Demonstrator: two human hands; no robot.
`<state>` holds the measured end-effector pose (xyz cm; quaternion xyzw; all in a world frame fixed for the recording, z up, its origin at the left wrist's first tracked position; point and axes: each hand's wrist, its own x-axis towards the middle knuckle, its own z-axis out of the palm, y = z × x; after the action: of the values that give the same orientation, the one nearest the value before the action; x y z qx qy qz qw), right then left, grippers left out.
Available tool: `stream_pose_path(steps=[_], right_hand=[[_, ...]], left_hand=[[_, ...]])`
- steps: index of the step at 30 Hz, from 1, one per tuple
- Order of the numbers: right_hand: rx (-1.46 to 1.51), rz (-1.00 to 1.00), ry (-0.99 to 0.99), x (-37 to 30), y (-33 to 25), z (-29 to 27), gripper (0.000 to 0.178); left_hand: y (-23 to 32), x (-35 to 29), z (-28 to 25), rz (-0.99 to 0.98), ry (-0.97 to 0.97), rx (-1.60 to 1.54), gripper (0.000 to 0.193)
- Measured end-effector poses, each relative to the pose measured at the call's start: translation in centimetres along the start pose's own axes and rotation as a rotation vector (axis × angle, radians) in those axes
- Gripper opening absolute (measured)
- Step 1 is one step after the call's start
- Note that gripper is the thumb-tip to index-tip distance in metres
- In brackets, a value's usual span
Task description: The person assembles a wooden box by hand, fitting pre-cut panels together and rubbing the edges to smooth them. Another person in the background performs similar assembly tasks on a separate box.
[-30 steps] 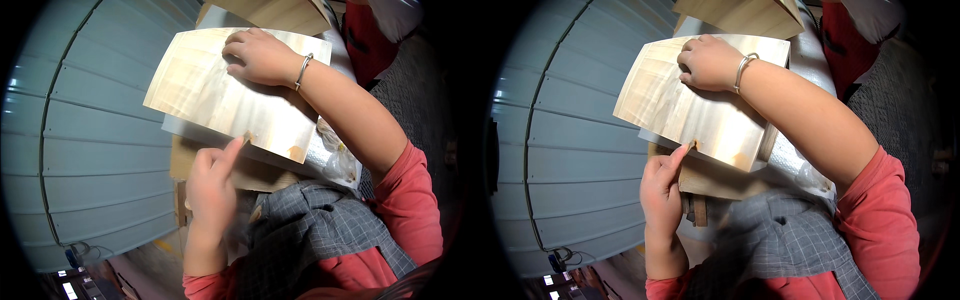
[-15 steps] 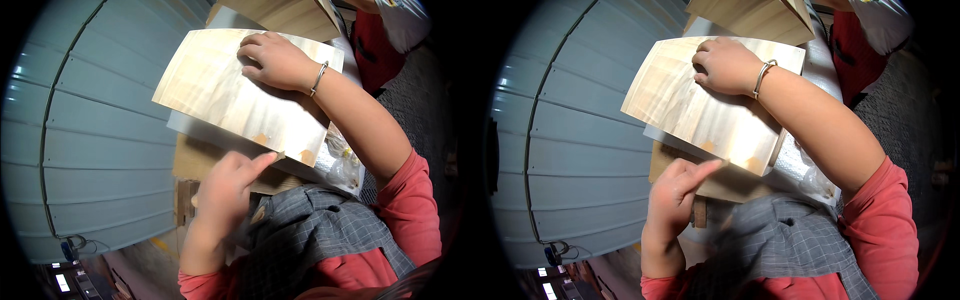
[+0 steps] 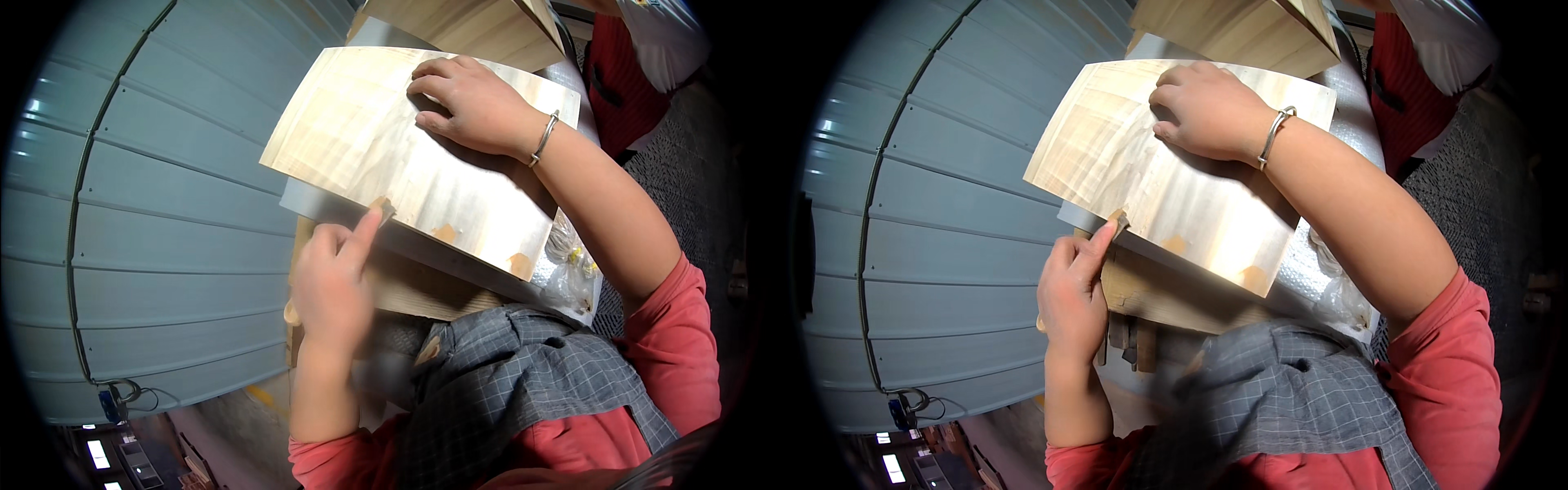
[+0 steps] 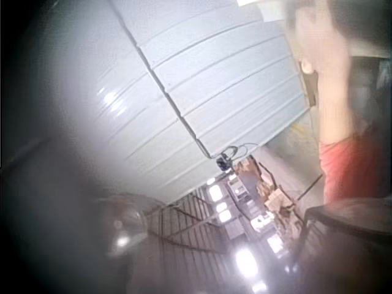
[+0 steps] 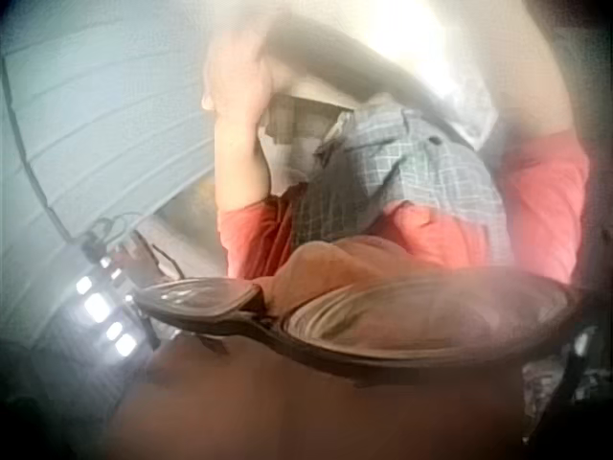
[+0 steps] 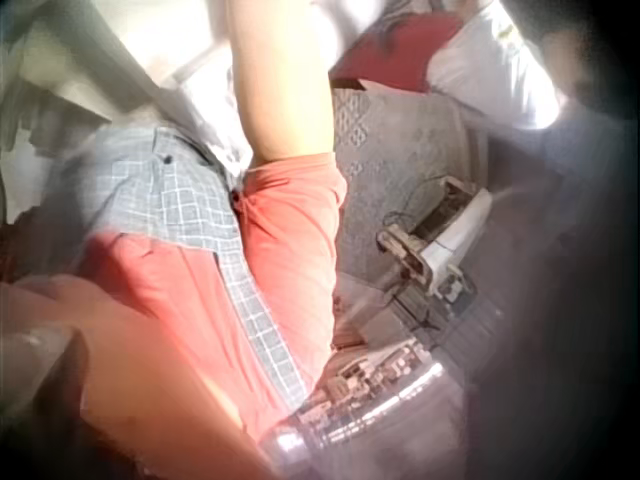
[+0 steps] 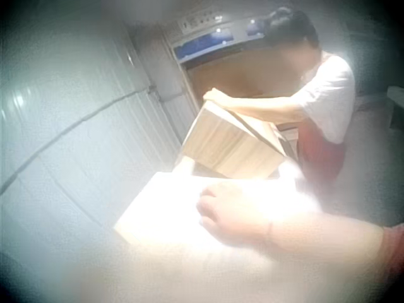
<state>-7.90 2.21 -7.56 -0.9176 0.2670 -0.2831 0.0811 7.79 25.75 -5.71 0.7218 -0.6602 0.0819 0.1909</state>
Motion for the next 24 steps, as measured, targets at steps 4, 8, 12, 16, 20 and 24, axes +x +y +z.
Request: stream_pose_path(steps=[4,8,12,16,20,24], right_hand=[[0.014,0.006,-0.007,0.1,-0.1,-0.2,0.034],[0.022,0.004,-0.011,0.0,0.0,-0.1,0.033],[0.018,0.018,-0.047,0.1,-0.3,-0.5,0.035],[0.02,0.041,-0.098,0.1,-0.4,-0.9,0.036],[0.034,0.006,-0.006,0.0,0.2,0.0,0.027],[0.026,0.003,-0.056,0.4,-0.3,-0.4,0.031]], left_hand=[[-1.1,0.6,-1.1,-0.04,-0.084,-0.286,0.054],[-0.8,0.7,-0.4,-0.12,-0.074,-0.183,0.057],[-0.9,0.5,-1.9,-0.123,-0.209,-0.453,0.05],[-3.1,0.3,-0.9,-0.252,-0.013,-0.414,0.043],[-4.6,0.6,0.5,-0.272,0.123,-0.245,0.045],[-6.2,1.4,1.3,-0.177,0.165,-0.005,0.056]])
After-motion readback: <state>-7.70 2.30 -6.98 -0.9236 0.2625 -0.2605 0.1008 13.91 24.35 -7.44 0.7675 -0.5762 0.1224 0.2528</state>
